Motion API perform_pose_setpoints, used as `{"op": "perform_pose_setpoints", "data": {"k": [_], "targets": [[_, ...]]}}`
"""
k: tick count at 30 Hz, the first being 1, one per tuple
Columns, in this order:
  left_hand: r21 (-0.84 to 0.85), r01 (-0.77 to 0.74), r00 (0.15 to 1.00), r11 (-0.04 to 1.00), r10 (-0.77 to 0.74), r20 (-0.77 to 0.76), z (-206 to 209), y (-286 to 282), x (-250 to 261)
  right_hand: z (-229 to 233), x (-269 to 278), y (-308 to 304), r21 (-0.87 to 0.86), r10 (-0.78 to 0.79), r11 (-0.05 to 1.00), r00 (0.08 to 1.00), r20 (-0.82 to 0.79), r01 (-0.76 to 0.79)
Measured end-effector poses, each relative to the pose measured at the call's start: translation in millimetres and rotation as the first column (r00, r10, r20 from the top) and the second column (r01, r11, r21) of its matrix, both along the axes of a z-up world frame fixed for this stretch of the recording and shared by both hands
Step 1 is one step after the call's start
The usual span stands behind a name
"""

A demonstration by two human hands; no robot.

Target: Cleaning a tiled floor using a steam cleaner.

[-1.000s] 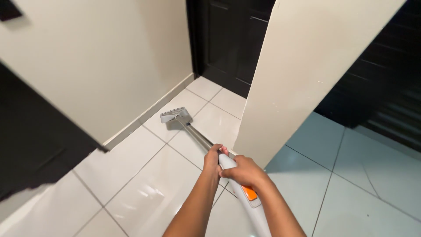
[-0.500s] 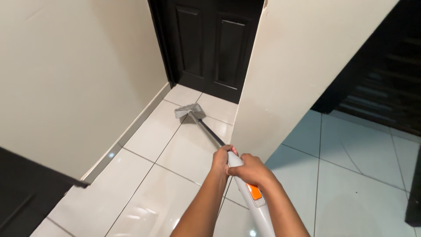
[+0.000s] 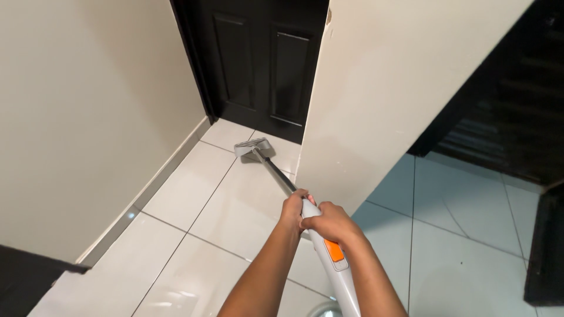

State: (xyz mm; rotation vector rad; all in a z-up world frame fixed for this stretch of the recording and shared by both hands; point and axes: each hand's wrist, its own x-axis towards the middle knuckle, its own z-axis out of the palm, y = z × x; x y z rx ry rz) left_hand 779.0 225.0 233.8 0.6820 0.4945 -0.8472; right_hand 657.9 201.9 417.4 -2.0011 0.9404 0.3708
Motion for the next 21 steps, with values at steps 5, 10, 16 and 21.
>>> {"op": "perform_pose_setpoints", "data": {"k": [5, 10, 16, 21], "targets": [[-0.027, 0.072, 0.997, 0.997, -0.072, -0.019, 6, -2, 19, -13, 22, -14, 0.001, -0.012, 1.000, 0.999, 0.042, 0.012], [-0.047, 0.124, 0.992, 0.991, -0.125, -0.012, -6, 3, 48, -24, 50, -11, -0.040, -0.055, 0.998, 0.998, 0.027, 0.056], [-0.011, 0.244, 0.969, 0.970, -0.244, 0.034, -35, 6, 90, -47, 90, 3, -0.018, -0.151, 0.988, 0.986, 0.065, 0.153], [0.014, 0.458, 0.886, 0.889, -0.457, 0.078, -11, 38, 112, -57, 124, 25, -0.016, -0.284, 0.958, 0.958, 0.039, 0.285]]}}
